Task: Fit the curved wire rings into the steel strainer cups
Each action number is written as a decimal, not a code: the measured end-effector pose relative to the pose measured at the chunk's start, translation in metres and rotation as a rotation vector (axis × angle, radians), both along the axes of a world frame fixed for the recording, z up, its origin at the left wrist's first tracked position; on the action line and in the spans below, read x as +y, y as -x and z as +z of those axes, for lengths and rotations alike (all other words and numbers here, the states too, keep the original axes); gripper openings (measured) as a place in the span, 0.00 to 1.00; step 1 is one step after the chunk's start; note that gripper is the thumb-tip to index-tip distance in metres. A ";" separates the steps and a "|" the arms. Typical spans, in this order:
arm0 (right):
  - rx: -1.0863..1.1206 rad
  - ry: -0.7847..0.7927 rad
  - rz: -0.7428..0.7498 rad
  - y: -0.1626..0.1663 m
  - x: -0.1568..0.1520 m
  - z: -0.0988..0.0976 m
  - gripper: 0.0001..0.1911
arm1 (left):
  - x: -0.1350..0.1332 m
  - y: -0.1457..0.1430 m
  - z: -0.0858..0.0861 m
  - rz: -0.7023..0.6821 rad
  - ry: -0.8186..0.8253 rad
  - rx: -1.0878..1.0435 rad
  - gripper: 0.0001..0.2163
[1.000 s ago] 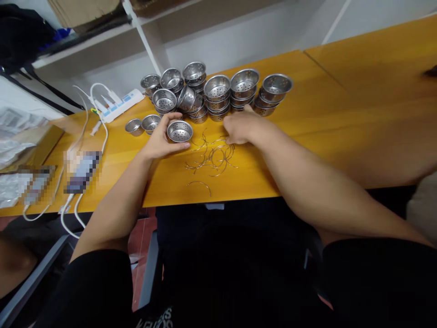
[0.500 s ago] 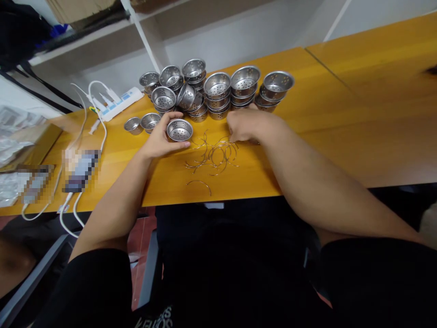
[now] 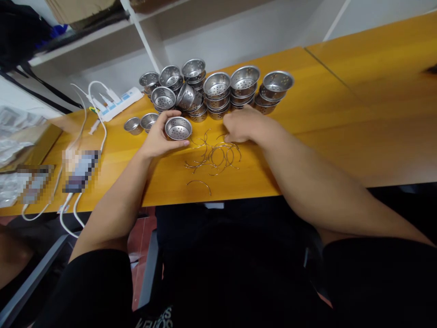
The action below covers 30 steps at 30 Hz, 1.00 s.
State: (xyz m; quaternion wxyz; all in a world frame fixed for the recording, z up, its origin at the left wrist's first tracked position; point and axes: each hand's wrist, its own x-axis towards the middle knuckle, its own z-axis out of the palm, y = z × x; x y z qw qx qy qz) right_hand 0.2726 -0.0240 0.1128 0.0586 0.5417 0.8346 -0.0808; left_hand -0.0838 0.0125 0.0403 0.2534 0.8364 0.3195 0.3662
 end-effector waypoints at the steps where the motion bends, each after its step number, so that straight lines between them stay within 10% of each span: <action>1: -0.015 -0.003 0.009 -0.001 0.000 0.001 0.17 | 0.000 0.000 0.000 -0.003 -0.001 -0.009 0.56; 10: 0.657 0.049 0.061 -0.004 0.008 -0.012 0.15 | 0.009 -0.003 -0.007 0.034 -0.150 -0.091 0.51; 20: 0.839 -0.105 0.129 0.003 0.008 -0.029 0.08 | 0.019 -0.007 -0.021 -0.009 -0.215 -0.132 0.56; 30: 1.115 -0.210 -0.006 0.015 0.000 -0.021 0.30 | 0.027 -0.011 -0.030 -0.001 -0.268 -0.162 0.48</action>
